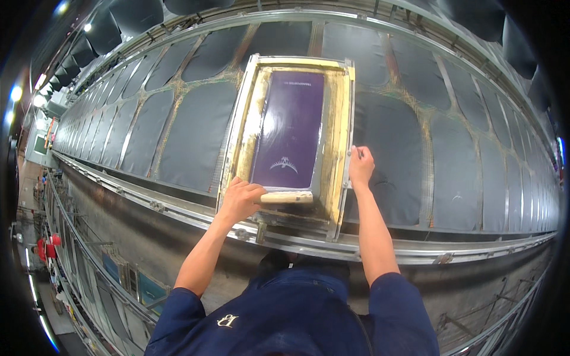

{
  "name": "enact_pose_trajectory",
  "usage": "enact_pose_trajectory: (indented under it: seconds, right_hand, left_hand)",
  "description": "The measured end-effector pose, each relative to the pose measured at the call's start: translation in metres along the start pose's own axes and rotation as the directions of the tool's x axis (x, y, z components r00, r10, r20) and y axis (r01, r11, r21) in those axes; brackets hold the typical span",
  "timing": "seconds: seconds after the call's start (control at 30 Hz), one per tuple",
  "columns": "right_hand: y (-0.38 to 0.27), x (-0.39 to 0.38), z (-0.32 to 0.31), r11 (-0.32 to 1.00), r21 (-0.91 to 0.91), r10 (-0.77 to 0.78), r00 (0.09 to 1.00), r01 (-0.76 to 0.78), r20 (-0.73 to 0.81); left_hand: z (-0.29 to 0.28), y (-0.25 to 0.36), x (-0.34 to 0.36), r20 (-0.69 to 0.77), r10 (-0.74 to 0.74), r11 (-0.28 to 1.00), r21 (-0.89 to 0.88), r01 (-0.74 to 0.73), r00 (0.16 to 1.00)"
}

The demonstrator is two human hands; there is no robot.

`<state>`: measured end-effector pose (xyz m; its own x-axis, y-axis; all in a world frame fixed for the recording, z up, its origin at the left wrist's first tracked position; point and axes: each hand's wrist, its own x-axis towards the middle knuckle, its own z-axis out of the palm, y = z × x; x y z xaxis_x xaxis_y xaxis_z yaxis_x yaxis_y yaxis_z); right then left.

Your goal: The person uses a squeegee to spread purple ink across a screen-printing frame mounted on a conveyor. They repeatedly pull the squeegee from top to bottom to coat the mesh, then lift and reposition the frame. The person continues this process for multiple passes before moving the frame off the conveyor.

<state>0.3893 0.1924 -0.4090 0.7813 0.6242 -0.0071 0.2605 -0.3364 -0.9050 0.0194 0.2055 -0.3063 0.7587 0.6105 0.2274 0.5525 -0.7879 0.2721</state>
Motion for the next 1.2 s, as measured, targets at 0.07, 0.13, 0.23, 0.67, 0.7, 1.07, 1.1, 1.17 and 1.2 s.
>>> enact_pose_trajectory:
  seconds: [0.07,0.13,0.23,0.67,0.7,1.07,1.1,1.17,1.2]
  right_hand:
    - [-0.022,-0.013,0.017,0.999,0.017,0.052,0.999,-0.052,0.008]
    - [-0.027,-0.016,0.028,0.999,-0.026,0.029,1.000,-0.029,-0.007]
    - [-0.031,-0.018,0.033,0.996,-0.084,-0.005,0.999,0.002,-0.036]
    - [-0.060,-0.006,0.026,0.786,-0.613,0.221,0.963,-0.082,0.154]
    - [-0.069,0.009,0.023,0.760,-0.649,0.228,0.949,-0.034,0.218]
    - [-0.192,0.200,0.136,0.655,-0.227,-0.403,0.588,0.720,0.701]
    - [-0.202,0.210,0.148,0.634,-0.246,-0.303,0.528,0.733,0.793]
    - [-0.214,0.233,0.176,0.555,-0.339,-0.231,0.533,0.759,0.814]
    - [-0.217,0.243,0.186,0.511,-0.380,-0.193,0.534,0.771,0.823]
  left_hand:
    - [-0.009,-0.012,-0.023,0.000,0.008,1.000,0.012,-0.008,1.000]
    - [-0.009,-0.021,-0.042,0.012,0.025,1.000,0.007,-0.025,1.000]
    - [0.004,-0.034,-0.057,0.003,0.050,0.998,-0.025,-0.050,0.999]
    - [0.048,-0.155,0.110,-0.098,0.132,0.991,0.024,-0.131,0.986]
    - [0.054,-0.173,0.137,-0.112,0.134,0.991,0.043,-0.130,0.985]
    - [0.049,-0.250,0.340,-0.010,0.080,0.996,-0.035,-0.080,0.997]
    - [0.049,-0.255,0.351,0.018,0.054,0.997,-0.048,-0.053,0.998]
    - [0.048,-0.269,0.377,0.052,0.033,0.996,-0.083,-0.028,0.998]
    - [0.046,-0.274,0.389,0.070,0.018,0.995,-0.102,-0.011,0.997]
